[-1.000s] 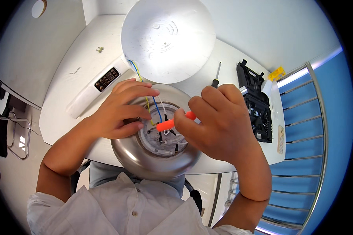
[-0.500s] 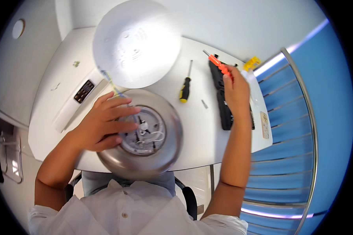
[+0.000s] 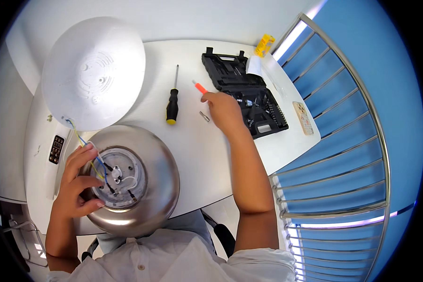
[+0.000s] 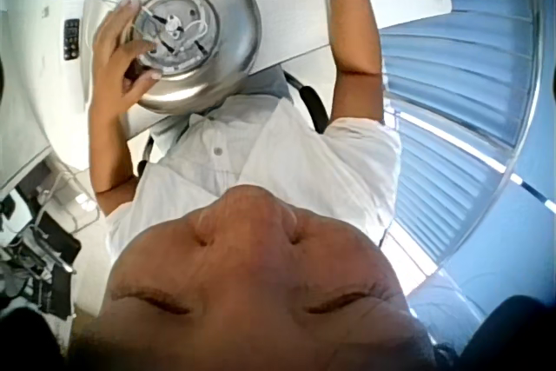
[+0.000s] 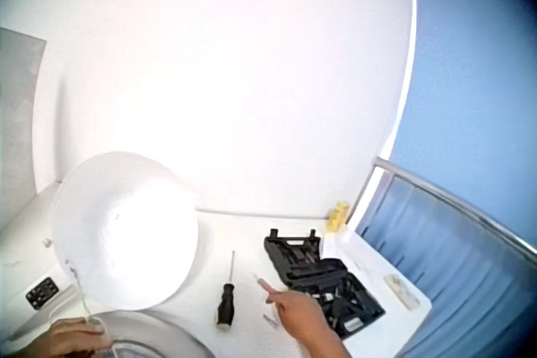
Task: The person assembles a white ceiling light fixture by connecting colored wires to a metal base, using a screwdriver and a wire stripper. They then attach the white plastic cover to the base and secure it.
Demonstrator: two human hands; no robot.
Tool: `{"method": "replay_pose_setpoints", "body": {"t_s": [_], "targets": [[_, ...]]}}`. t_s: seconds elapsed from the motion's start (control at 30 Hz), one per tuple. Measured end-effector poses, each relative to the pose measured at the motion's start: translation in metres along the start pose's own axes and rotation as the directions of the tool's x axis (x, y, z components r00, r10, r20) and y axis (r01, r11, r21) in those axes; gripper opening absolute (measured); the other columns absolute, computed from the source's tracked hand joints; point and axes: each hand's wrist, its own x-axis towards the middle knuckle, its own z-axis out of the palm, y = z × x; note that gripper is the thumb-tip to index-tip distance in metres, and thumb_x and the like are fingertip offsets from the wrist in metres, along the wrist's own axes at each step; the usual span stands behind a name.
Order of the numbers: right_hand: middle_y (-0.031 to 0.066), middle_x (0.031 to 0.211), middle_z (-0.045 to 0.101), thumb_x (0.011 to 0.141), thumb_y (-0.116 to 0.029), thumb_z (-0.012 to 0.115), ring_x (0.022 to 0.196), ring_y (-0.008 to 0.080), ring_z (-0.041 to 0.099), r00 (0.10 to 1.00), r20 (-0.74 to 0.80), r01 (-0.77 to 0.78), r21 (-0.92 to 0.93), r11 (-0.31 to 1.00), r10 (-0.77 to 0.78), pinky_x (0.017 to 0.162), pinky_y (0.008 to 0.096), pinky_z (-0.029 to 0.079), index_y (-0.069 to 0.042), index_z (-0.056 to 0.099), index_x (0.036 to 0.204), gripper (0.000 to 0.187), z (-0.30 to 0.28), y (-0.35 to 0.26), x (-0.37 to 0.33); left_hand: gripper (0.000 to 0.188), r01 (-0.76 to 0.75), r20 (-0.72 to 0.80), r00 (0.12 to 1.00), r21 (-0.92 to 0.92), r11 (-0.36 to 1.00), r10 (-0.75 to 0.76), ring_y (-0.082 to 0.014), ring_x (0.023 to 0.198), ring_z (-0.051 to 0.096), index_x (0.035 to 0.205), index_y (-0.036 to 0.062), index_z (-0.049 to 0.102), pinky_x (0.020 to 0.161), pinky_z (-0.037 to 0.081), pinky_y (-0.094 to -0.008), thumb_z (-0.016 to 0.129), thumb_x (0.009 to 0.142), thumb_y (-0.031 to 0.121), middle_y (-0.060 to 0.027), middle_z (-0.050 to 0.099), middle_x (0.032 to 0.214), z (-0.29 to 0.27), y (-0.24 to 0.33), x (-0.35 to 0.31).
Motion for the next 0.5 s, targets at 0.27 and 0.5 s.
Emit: {"method": "replay_pose_setpoints", "body": {"t_s": [0.27, 0.5], "targets": [[0.0093, 0.093, 0.057, 0.084, -0.013, 0.063, 0.091, 0.0274, 0.059, 0.994, 0.106, 0.0, -0.202, 0.979, 0.021, 0.077, 0.0386, 0.05, -0.011, 0.068, 0.09, 0.008, 0.008, -0.009, -0.002, 0.034, 0.014, 0.034, 0.999, 0.038, 0.999, -0.015, -0.0414, 0.127, 0.041, 0.083, 0.0103, 0.065, 0.105, 0.03, -0.0517, 0.072, 0.071, 0.041, -0.0188, 0.05, 0.132, -0.003, -0.001, 0.001], [0.0074, 0.099, 0.053, 0.08, -0.011, 0.065, 0.1, 0.0255, 0.054, 0.991, 0.135, 0.021, -0.22, 0.975, 0.009, 0.08, 0.0373, 0.05, -0.007, 0.066, 0.085, 0.006, -0.005, -0.021, -0.01, 0.036, 0.016, 0.026, 0.999, 0.117, 0.993, -0.019, -0.0413, 0.128, 0.04, 0.085, 0.0093, 0.064, 0.105, 0.029, -0.0509, 0.068, 0.077, 0.044, -0.0185, 0.05, 0.132, -0.007, -0.003, 0.0]]}}
